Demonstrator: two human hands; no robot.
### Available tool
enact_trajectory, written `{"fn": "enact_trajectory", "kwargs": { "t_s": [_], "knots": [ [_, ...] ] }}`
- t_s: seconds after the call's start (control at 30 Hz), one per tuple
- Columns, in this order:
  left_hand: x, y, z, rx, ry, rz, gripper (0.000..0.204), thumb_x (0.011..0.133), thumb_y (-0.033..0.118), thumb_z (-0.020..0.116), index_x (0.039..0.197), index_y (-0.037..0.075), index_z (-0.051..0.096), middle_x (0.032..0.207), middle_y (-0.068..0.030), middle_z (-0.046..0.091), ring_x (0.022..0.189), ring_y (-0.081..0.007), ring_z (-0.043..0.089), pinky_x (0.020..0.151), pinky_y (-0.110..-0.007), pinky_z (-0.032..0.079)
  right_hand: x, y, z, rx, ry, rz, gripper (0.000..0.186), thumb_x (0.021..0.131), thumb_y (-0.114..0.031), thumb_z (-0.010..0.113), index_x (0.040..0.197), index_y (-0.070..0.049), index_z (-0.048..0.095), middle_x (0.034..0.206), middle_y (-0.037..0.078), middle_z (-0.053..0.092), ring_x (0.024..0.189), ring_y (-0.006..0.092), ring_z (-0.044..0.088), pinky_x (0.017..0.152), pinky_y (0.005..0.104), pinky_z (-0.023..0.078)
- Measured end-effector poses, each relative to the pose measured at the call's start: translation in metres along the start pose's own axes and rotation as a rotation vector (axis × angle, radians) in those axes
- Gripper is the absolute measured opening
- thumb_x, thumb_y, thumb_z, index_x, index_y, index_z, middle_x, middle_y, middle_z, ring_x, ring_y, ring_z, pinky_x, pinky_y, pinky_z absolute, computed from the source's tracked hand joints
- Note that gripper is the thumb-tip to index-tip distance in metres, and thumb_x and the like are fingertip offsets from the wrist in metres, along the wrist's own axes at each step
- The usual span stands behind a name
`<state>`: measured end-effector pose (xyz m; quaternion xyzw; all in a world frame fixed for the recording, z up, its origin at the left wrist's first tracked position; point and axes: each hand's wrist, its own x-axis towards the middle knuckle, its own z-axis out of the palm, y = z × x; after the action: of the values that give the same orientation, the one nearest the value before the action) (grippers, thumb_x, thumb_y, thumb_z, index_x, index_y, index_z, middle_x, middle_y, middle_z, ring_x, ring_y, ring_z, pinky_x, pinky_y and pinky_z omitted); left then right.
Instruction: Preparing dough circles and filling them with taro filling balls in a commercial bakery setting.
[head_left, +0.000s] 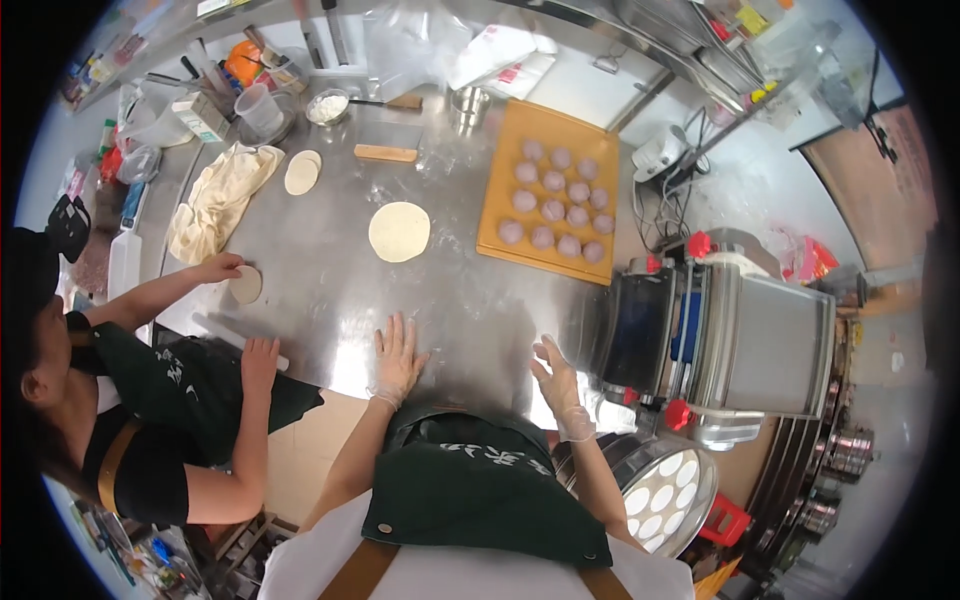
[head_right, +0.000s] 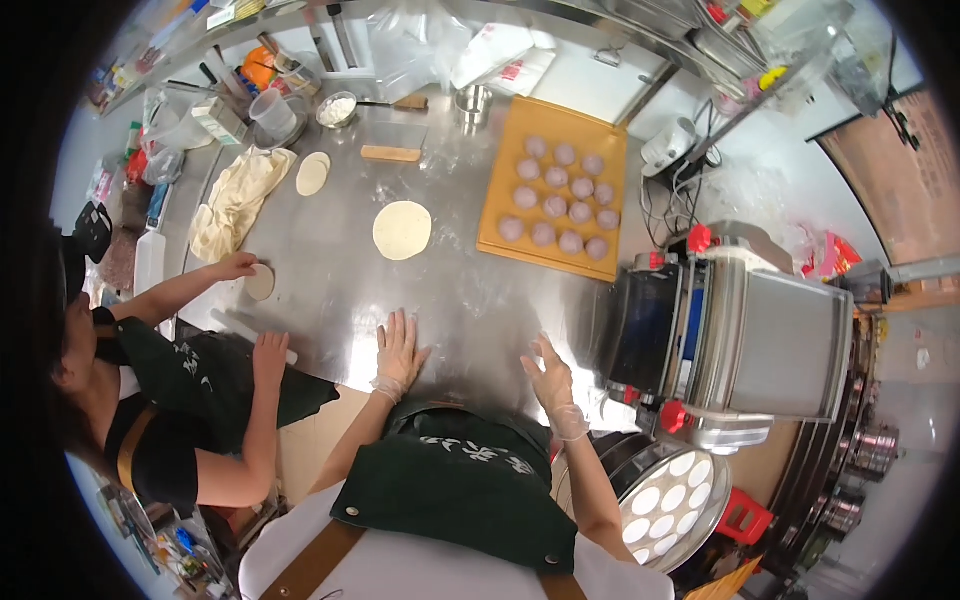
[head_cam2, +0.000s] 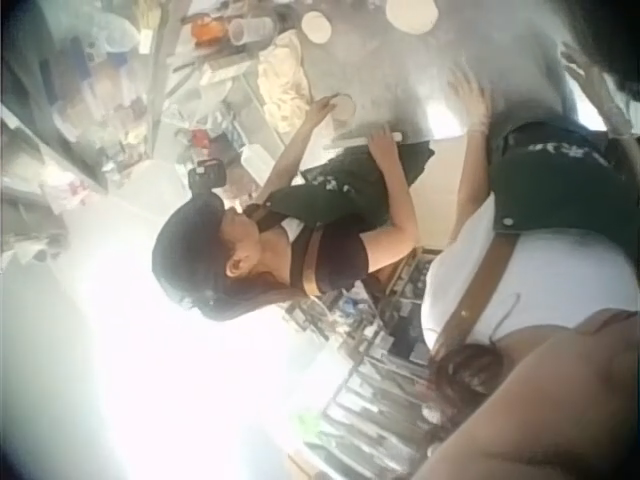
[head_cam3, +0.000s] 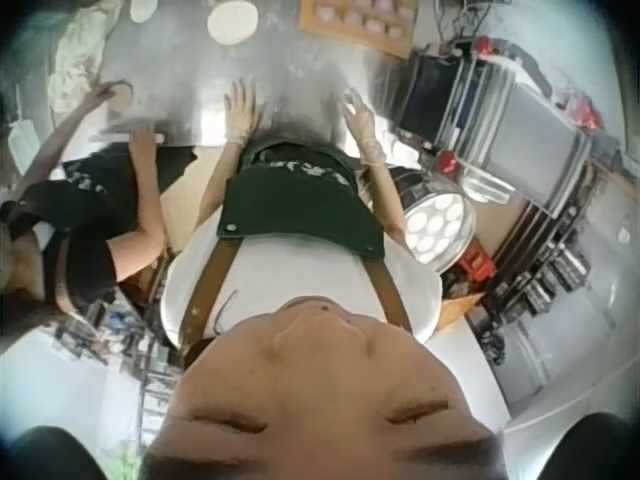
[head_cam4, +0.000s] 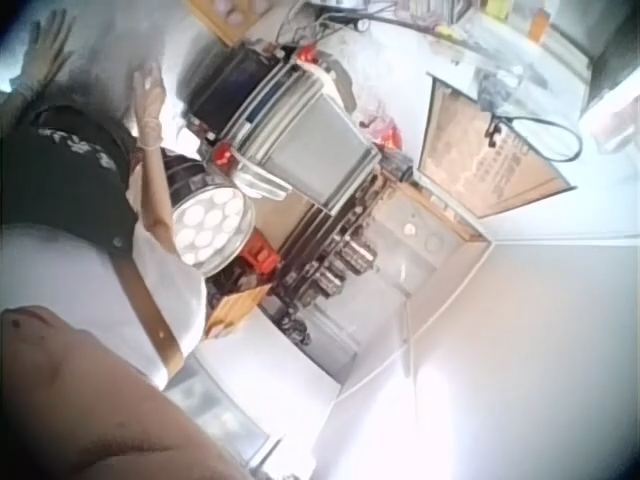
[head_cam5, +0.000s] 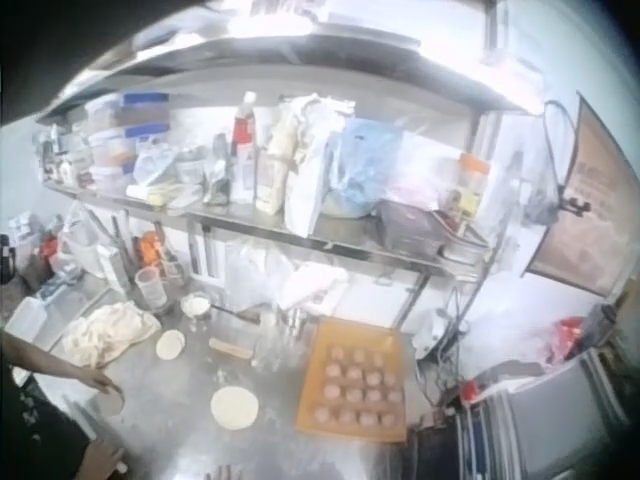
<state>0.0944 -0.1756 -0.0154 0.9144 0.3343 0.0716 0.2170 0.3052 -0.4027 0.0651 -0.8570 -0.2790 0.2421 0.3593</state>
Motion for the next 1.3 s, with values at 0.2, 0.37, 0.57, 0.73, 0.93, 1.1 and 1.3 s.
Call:
{"fn": "enact_trajectory", "kwargs": {
  "t_s": [0.2, 0.37, 0.57, 0.73, 0.93, 1.1, 1.3],
  "knots": [
    [-0.002, -0.006, 0.010, 0.179, 0.018, 0.044, 0.063, 0.085, 0.034, 0.057, 0.142, 0.014, 0.039, 0.150, -0.0162, 0.030, 0.139, -0.0330, 0.027, 0.112, -0.053, 0.022, 0.074, -0.048, 0.018, 0.315, -0.049, 0.075, 0.046, 0.086, -0.015, 0.066, 0.129, -0.005, 0.052, 0.115, 0.015, 0.064, 0.109, 0.0235, 0.061, 0.088, 0.0326, 0.049],
    [0.001, -0.006, 0.005, 0.144, -0.010, 0.043, 0.060, 0.085, 0.031, 0.056, 0.141, 0.013, 0.041, 0.150, -0.0158, 0.031, 0.139, -0.0328, 0.028, 0.112, -0.053, 0.023, 0.169, -0.087, 0.090, 0.186, -0.087, -0.084, 0.043, 0.079, -0.016, 0.071, 0.118, -0.004, 0.058, 0.110, 0.013, 0.064, 0.101, 0.0260, 0.061, 0.087, 0.0364, 0.048],
    [0.000, -0.006, 0.006, 0.124, -0.040, -0.004, 0.060, 0.086, 0.032, 0.055, 0.141, 0.015, 0.040, 0.150, -0.0140, 0.031, 0.138, -0.0327, 0.029, 0.112, -0.052, 0.024, 0.267, -0.155, 0.144, -0.151, -0.083, -0.236, 0.041, 0.076, -0.024, 0.074, 0.109, -0.004, 0.060, 0.103, 0.014, 0.064, 0.101, 0.0317, 0.060, 0.086, 0.0404, 0.048],
    [0.000, -0.006, 0.003, 0.084, -0.090, -0.024, 0.062, 0.086, 0.031, 0.055, 0.144, 0.015, 0.036, 0.150, -0.0136, 0.031, 0.138, -0.0323, 0.030, 0.112, -0.051, 0.024, 0.307, -0.160, 0.178, -0.445, -0.079, -0.205, 0.032, 0.073, -0.022, 0.075, 0.099, -0.007, 0.064, 0.099, 0.013, 0.065, 0.098, 0.0315, 0.062, 0.082, 0.0402, 0.051],
    [0.008, -0.009, -0.002, 0.005, -0.084, -0.003, 0.061, 0.084, 0.026, 0.058, 0.141, 0.014, 0.040, 0.148, -0.0140, 0.034, 0.136, -0.0329, 0.032, 0.111, -0.052, 0.025, 0.319, -0.155, 0.191, -0.523, -0.076, 0.002, 0.029, 0.069, -0.022, 0.078, 0.094, -0.011, 0.067, 0.096, 0.010, 0.068, 0.094, 0.0284, 0.065, 0.080, 0.0379, 0.051],
    [0.030, -0.021, -0.012, -0.170, -0.013, 0.061, 0.053, 0.083, 0.011, 0.061, 0.134, 0.012, 0.048, 0.145, -0.0146, 0.038, 0.132, -0.0346, 0.038, 0.108, -0.050, 0.031, 0.302, -0.170, 0.187, -0.302, -0.153, 0.093, 0.025, 0.072, -0.020, 0.071, 0.096, -0.012, 0.069, 0.098, 0.012, 0.069, 0.091, 0.0300, 0.066, 0.080, 0.0391, 0.051],
    [0.071, -0.019, -0.023, -0.698, 0.078, -0.172, 0.030, 0.091, 0.005, 0.055, 0.121, 0.003, 0.058, 0.117, -0.0130, 0.062, 0.109, -0.0309, 0.058, 0.098, -0.037, 0.044, 0.297, -0.127, 0.202, -0.251, 0.081, -0.240, 0.022, 0.078, -0.025, 0.068, 0.096, -0.013, 0.068, 0.090, 0.016, 0.068, 0.087, 0.0337, 0.065, 0.077, 0.0433, 0.049]
  ]
}}
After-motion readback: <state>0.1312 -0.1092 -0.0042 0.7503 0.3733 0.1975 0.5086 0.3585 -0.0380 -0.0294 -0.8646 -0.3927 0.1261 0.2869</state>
